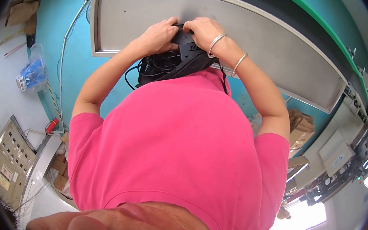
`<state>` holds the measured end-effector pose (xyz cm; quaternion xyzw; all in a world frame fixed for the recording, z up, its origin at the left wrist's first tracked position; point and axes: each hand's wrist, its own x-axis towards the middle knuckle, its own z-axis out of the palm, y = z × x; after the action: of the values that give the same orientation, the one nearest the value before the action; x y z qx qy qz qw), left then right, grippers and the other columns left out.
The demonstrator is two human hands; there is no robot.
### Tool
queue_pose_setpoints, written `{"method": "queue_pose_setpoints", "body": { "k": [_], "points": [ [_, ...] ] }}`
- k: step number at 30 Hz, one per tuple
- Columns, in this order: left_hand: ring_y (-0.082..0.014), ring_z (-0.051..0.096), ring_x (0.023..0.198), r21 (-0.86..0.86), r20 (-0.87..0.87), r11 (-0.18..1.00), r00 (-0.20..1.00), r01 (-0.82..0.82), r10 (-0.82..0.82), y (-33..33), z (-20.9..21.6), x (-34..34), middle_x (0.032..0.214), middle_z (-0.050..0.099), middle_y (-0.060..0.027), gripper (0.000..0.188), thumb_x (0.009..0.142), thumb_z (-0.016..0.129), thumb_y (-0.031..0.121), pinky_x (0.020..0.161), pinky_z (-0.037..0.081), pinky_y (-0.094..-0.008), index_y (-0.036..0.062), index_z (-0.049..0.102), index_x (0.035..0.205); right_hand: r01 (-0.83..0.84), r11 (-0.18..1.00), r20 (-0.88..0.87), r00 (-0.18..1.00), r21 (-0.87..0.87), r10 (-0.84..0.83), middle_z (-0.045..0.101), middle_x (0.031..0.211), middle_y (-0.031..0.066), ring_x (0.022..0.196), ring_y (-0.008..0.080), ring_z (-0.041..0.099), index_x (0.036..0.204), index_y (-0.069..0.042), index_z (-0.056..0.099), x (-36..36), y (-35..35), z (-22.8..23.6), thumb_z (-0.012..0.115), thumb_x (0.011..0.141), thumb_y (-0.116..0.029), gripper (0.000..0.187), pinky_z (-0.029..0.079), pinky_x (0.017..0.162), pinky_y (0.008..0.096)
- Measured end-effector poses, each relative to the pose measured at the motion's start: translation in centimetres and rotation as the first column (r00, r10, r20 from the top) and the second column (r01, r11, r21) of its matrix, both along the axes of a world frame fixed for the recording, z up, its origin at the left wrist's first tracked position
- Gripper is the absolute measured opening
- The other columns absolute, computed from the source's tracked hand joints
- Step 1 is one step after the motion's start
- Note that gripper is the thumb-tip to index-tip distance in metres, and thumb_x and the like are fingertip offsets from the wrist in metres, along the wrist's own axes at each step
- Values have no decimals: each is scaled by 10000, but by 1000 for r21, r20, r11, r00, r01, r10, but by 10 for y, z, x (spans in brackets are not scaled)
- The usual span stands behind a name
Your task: Packing a power bank and charging cables into a protective mesh case.
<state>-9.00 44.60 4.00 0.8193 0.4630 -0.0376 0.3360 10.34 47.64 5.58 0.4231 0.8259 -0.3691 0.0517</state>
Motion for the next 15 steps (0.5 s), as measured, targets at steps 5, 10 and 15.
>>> {"method": "queue_pose_setpoints", "body": {
  "k": [5, 10, 15],
  "points": [
    [-380, 585, 1019, -129, -24, 990, 998, -65, 62, -7, 16, -14, 1202, 537, -186, 353, 781, 716, 192, 879, 493, -425, -41, 624, 1029, 72, 990, 37, 997, -122, -68, 656, 902, 146, 883, 338, 630, 850, -81, 601, 1, 3, 1, 633, 773, -95, 85, 496, 724, 437],
    [-374, 587, 1023, 30, 104, 984, 980, -175, 171, -22, 3, -15, 1123, 566, -204, 290, 818, 644, 182, 850, 502, -457, -9, 624, 1034, 247, 960, -68, 964, -129, -257, 642, 860, 165, 836, 366, 618, 934, -46, 527, 1, -3, -12, 617, 780, -124, 194, 485, 720, 450],
    [-373, 594, 995, -2, 134, 990, 981, -143, 142, -25, -4, -14, 1083, 590, -197, 289, 827, 628, 192, 834, 503, -457, 2, 623, 1044, 284, 959, -133, 950, 1, -282, 642, 832, 161, 798, 348, 621, 937, -38, 527, -1, -8, -19, 641, 794, -138, 208, 484, 701, 426]
  ]
}}
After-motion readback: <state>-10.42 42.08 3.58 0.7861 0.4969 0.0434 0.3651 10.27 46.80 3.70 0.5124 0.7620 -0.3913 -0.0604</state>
